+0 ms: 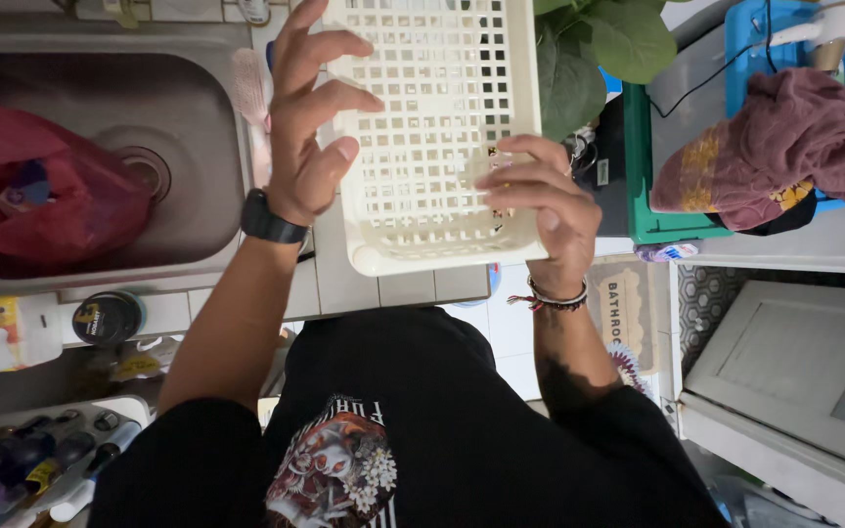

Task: The person assembles a two-tier plastic dish rack by inserting four vertical support posts into the corners of each basket and stacking them. They then place several bottles of hair care products into the upper tier of the rack.

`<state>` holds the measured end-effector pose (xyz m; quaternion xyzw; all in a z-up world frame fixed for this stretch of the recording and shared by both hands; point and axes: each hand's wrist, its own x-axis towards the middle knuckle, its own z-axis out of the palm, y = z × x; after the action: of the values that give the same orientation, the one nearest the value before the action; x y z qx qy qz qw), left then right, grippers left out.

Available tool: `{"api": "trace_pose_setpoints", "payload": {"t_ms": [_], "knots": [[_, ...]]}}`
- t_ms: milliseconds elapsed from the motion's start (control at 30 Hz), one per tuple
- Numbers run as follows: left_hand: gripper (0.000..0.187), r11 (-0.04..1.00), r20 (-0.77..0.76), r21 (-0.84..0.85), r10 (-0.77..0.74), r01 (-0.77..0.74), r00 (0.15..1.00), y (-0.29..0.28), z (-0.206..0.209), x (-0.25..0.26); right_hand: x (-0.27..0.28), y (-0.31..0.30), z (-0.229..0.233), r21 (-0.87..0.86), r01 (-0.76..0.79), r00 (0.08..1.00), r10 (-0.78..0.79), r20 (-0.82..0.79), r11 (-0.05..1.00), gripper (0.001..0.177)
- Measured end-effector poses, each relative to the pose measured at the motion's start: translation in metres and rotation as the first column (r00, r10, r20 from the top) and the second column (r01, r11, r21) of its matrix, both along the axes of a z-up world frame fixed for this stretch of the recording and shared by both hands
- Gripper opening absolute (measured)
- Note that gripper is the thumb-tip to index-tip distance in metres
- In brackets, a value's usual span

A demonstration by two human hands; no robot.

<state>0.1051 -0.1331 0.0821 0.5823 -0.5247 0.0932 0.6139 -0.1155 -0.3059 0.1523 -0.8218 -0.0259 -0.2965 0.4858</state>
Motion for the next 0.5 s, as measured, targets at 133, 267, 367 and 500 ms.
{"api": "trace_pose_setpoints", "payload": {"t_ms": [133,267,367,500], "knots": [[0.043,0.999,-0.032,-0.043,0.022,-0.024,0.999,-0.004,-0.018,-0.002,0.002,-0.007,-0.017,0.038,0.001,0.998,-0.003,0.055,0.999,0.074],[0.047,0.998,-0.061,-0.063,-0.013,0.009,0.998,-0.004,-0.016,0.001,0.005,-0.010,-0.024,0.031,-0.030,0.993,0.026,0.112,0.999,0.080],[0.047,1.000,-0.019,-0.029,0.005,-0.005,1.000,-0.003,0.002,-0.002,0.004,-0.012,-0.014,-0.013,-0.064,0.993,0.065,0.096,0.998,0.082],[0.050,0.999,-0.054,0.012,-0.039,0.040,0.998,0.010,0.030,-0.005,-0.001,-0.018,0.011,-0.001,-0.034,0.997,0.034,0.069,0.999,0.061]]}}
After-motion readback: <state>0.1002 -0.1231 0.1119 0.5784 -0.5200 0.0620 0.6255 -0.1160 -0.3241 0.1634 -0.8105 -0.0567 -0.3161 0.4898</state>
